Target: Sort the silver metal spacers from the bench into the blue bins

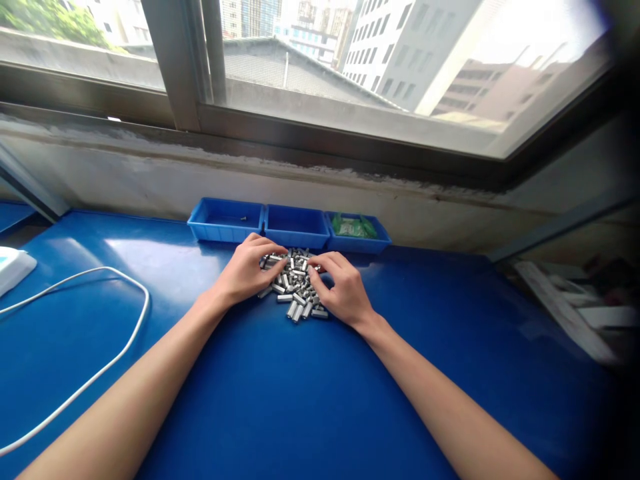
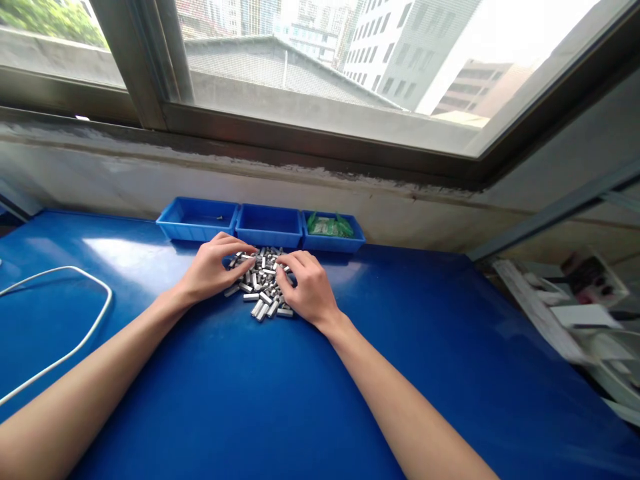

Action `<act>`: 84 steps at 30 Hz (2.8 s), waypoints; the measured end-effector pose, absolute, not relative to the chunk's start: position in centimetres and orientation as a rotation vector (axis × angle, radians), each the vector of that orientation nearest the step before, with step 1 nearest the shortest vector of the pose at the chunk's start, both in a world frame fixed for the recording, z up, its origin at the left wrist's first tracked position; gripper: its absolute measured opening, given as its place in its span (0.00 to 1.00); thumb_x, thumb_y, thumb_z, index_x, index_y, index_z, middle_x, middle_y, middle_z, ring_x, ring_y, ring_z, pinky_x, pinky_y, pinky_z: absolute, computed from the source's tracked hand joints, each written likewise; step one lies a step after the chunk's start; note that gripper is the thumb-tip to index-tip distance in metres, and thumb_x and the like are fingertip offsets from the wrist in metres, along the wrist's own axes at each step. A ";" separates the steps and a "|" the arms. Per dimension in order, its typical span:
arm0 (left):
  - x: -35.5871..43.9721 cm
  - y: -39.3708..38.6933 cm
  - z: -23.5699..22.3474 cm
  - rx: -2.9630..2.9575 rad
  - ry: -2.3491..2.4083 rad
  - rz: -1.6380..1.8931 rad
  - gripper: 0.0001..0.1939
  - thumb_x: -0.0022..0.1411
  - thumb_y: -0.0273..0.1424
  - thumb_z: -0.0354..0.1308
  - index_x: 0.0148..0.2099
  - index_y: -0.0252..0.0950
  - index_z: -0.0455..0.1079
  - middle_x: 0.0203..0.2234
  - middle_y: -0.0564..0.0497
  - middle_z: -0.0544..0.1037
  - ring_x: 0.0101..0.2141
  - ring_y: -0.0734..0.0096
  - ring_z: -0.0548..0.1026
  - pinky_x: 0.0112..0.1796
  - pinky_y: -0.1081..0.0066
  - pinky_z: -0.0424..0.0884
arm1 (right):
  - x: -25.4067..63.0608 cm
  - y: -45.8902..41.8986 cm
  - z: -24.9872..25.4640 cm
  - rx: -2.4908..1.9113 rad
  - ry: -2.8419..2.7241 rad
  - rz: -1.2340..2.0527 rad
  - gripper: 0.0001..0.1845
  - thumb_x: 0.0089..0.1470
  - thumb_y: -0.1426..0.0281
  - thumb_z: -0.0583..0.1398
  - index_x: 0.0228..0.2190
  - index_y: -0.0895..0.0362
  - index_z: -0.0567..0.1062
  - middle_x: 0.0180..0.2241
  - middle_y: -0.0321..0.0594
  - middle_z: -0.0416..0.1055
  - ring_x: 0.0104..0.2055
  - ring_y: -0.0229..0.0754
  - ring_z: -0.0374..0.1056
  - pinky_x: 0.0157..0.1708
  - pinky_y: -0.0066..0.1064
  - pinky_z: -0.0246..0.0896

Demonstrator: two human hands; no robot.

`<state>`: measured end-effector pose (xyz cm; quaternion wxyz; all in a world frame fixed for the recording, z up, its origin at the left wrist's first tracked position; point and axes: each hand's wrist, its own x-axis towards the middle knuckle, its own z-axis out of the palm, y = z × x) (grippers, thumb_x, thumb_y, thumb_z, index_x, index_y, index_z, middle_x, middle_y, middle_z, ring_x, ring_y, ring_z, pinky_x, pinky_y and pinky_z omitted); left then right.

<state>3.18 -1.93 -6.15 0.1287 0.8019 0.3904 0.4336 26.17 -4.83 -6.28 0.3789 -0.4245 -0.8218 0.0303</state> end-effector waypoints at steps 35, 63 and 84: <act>1.6 -0.2 -6.0 0.903 0.854 1.618 0.18 0.49 0.37 0.76 0.40 0.36 0.79 0.34 0.49 0.83 0.37 0.72 0.80 0.40 0.76 0.73 | 26.0 -4.9 -6.0 -1.039 -2.140 0.102 0.06 0.63 0.72 0.58 0.41 0.55 0.75 0.40 0.44 0.76 0.43 0.47 0.74 0.46 0.42 0.71; 3.0 -2.1 -5.6 2.330 0.971 1.064 0.03 0.57 0.31 0.65 0.35 0.39 0.80 0.35 0.50 0.81 0.42 0.61 0.72 0.48 0.62 0.67 | 25.9 -5.2 -6.1 -1.011 -2.207 0.154 0.07 0.61 0.70 0.60 0.41 0.54 0.76 0.40 0.44 0.76 0.44 0.48 0.71 0.47 0.44 0.70; 3.3 -2.3 -5.8 2.458 1.024 0.987 0.07 0.54 0.24 0.56 0.36 0.38 0.73 0.33 0.49 0.74 0.40 0.60 0.67 0.47 0.60 0.66 | 26.0 -5.2 -6.0 -1.006 -2.211 0.160 0.07 0.62 0.70 0.60 0.41 0.53 0.76 0.41 0.44 0.76 0.44 0.48 0.71 0.47 0.44 0.70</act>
